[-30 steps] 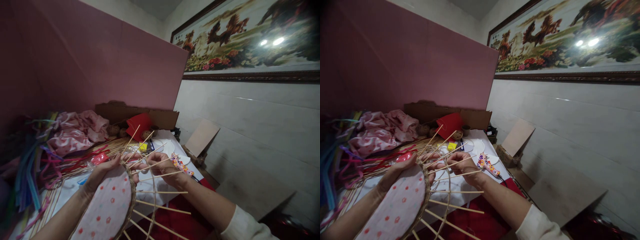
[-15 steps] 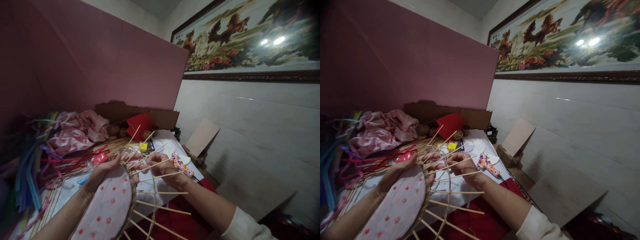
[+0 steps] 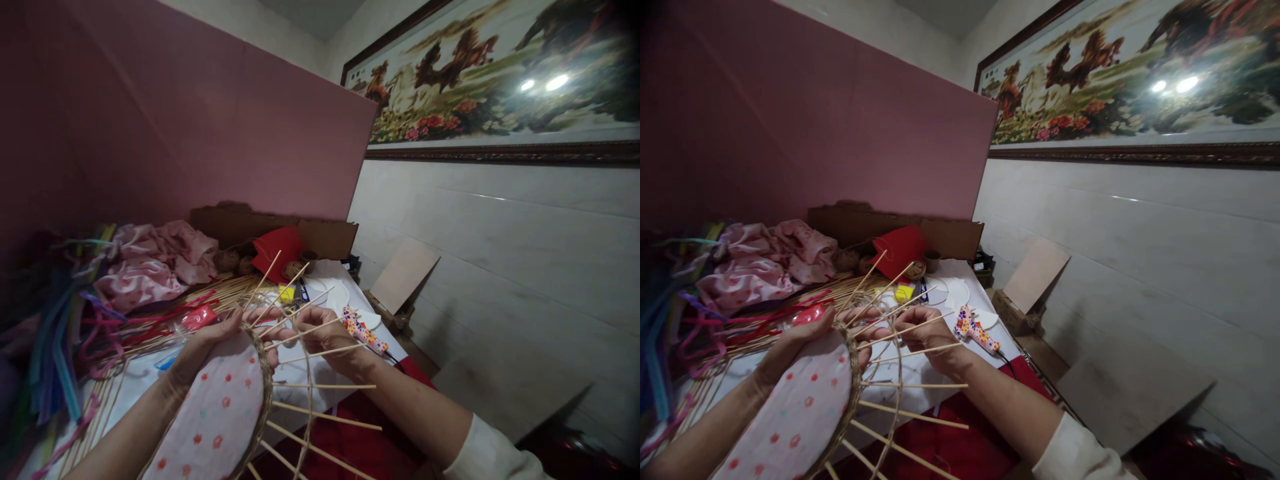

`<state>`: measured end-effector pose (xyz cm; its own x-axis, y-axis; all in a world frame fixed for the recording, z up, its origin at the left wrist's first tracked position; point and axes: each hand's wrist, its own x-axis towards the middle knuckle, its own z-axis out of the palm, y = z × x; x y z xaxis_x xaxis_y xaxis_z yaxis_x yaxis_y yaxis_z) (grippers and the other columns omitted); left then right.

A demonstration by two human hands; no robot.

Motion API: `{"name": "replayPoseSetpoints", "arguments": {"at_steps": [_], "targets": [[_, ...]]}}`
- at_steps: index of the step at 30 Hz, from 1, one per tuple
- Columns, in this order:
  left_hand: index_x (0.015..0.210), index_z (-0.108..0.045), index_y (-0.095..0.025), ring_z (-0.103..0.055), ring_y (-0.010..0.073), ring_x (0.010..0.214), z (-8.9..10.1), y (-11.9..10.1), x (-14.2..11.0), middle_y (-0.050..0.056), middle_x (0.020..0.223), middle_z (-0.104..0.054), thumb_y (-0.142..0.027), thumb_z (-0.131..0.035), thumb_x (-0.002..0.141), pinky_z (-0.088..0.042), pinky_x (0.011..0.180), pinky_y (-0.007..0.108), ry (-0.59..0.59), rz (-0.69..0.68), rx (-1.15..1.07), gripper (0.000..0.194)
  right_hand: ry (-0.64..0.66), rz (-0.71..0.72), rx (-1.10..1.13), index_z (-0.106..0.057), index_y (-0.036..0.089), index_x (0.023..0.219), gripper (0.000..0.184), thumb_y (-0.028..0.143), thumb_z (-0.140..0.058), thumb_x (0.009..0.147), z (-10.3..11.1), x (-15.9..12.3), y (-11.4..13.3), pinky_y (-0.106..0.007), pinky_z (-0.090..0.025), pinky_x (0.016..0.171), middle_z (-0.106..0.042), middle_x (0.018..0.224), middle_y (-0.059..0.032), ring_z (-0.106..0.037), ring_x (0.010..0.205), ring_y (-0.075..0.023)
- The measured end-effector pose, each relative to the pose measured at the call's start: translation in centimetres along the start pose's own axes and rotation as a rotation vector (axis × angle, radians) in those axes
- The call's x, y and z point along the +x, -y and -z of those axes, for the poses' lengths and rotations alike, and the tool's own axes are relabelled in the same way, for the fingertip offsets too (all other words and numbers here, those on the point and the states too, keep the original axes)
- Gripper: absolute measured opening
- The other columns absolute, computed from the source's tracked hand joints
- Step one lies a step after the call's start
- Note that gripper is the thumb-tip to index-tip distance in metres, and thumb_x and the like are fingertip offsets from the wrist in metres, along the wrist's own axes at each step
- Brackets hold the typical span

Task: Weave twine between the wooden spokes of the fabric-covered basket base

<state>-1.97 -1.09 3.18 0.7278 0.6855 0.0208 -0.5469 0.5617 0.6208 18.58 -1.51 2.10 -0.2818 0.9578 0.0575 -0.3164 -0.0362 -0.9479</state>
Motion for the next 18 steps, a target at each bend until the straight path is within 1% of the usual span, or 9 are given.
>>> {"name": "replayPoseSetpoints", "arguments": {"at_steps": [3,8,11,14,18], "targets": [[0.127,-0.049,-0.016,-0.068,0.0269,0.068,-0.1,-0.1,0.0,0.017,0.096,-0.07,-0.03,-0.045,0.085,-0.053,0.068,0.043,-0.012,0.024,0.007,0.044,-0.004,-0.001,0.001,-0.056,0.014,0.058,0.023,0.025,-0.077,0.059,0.1,0.0,0.0,-0.023,-0.012,0.041,-0.042,0.046,0.0076,-0.025,0.04,-0.0025],[0.126,-0.05,-0.016,-0.069,0.0278,0.068,-0.5,-0.2,-0.2,0.016,0.094,-0.071,-0.029,-0.05,0.083,-0.054,0.066,0.041,0.028,0.021,0.013,0.046,-0.019,-0.042,-0.053,-0.058,0.014,0.062,0.024,0.025,-0.078,0.056,0.6,0.5,0.0,-0.02,-0.013,0.038,-0.044,0.046,0.0078,-0.025,0.038,-0.0022],[0.128,-0.048,-0.015,-0.069,0.0273,0.068,-0.6,-0.2,-0.2,0.017,0.095,-0.071,-0.029,-0.048,0.084,-0.054,0.066,0.041,0.021,0.02,0.013,0.046,-0.039,-0.046,-0.099,-0.06,0.015,0.065,0.023,0.025,-0.078,0.056,0.9,0.8,-0.2,-0.019,-0.015,0.037,-0.044,0.045,0.0083,-0.025,0.037,-0.002],[0.13,-0.045,-0.014,-0.069,0.027,0.069,-0.7,-0.2,-0.2,0.017,0.096,-0.07,-0.028,-0.045,0.085,-0.054,0.066,0.041,0.012,0.014,0.012,0.046,-0.05,-0.028,-0.123,-0.061,0.015,0.065,0.022,0.026,-0.078,0.056,1.0,1.0,-0.2,-0.018,-0.017,0.036,-0.047,0.046,0.0076,-0.028,0.037,-0.002],[0.131,-0.043,-0.014,-0.069,0.0263,0.07,-0.5,-0.1,-0.1,0.018,0.097,-0.069,-0.031,-0.043,0.086,-0.053,0.068,0.041,0.034,0.021,0.006,0.048,-0.039,-0.022,-0.141,-0.062,0.014,0.066,0.022,0.027,-0.077,0.056,0.8,1.0,0.1,-0.018,-0.018,0.035,-0.048,0.046,0.0073,-0.03,0.035,-0.0018]]}}
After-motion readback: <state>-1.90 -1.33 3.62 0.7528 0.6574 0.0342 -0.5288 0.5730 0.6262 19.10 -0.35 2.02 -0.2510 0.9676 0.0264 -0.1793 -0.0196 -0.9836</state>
